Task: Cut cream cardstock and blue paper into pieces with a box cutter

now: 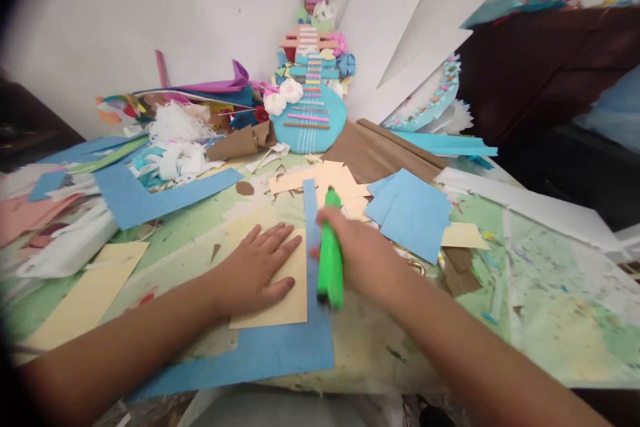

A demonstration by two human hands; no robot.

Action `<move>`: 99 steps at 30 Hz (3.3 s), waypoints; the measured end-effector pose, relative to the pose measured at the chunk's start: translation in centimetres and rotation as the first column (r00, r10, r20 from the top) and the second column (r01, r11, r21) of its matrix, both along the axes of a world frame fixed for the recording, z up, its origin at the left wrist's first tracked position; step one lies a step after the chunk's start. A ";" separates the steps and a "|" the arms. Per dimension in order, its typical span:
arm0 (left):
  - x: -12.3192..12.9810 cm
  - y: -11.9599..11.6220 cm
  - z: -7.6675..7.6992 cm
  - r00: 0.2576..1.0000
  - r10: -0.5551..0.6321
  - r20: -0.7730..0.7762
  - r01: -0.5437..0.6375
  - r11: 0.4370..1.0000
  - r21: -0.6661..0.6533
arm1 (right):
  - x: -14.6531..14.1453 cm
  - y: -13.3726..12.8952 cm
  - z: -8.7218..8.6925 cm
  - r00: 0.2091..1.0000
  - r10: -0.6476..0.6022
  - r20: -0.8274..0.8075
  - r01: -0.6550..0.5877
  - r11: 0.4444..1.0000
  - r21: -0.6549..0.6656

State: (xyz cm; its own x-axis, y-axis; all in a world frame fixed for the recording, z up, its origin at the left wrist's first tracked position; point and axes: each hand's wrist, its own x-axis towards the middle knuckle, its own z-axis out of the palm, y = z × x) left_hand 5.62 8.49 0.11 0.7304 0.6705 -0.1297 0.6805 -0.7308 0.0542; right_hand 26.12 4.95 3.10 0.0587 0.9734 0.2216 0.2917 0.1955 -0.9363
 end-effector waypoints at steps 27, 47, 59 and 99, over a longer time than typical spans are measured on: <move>0.2 -0.1 -0.2 0.998 -0.003 0.060 0.006 0.999 -0.041 | -3.5 -7.2 -5.3 0.639 0.042 0.768 -0.290 0.938 0.190; 0.4 -0.3 -0.3 1.000 -0.010 0.030 0.010 1.000 0.006 | -0.7 -0.3 1.3 0.806 -0.375 -0.458 0.221 0.908 -0.355; 0.2 -0.4 -0.5 0.997 -0.016 0.075 0.016 1.000 0.008 | -1.8 1.6 -3.5 0.933 -0.314 -0.177 0.279 0.940 -0.197; 0.3 -0.2 -0.6 0.994 0.013 0.109 -0.011 1.000 -0.019 | -3.0 0.6 -3.3 0.877 -0.168 0.449 0.116 0.983 0.142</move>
State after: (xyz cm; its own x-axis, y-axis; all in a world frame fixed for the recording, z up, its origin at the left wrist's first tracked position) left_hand 5.90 8.25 -0.51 0.7328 0.6776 -0.0620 0.6785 -0.7209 0.1413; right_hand 23.16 5.57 -0.23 0.0615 0.9310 0.3599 0.7144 0.2108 -0.6673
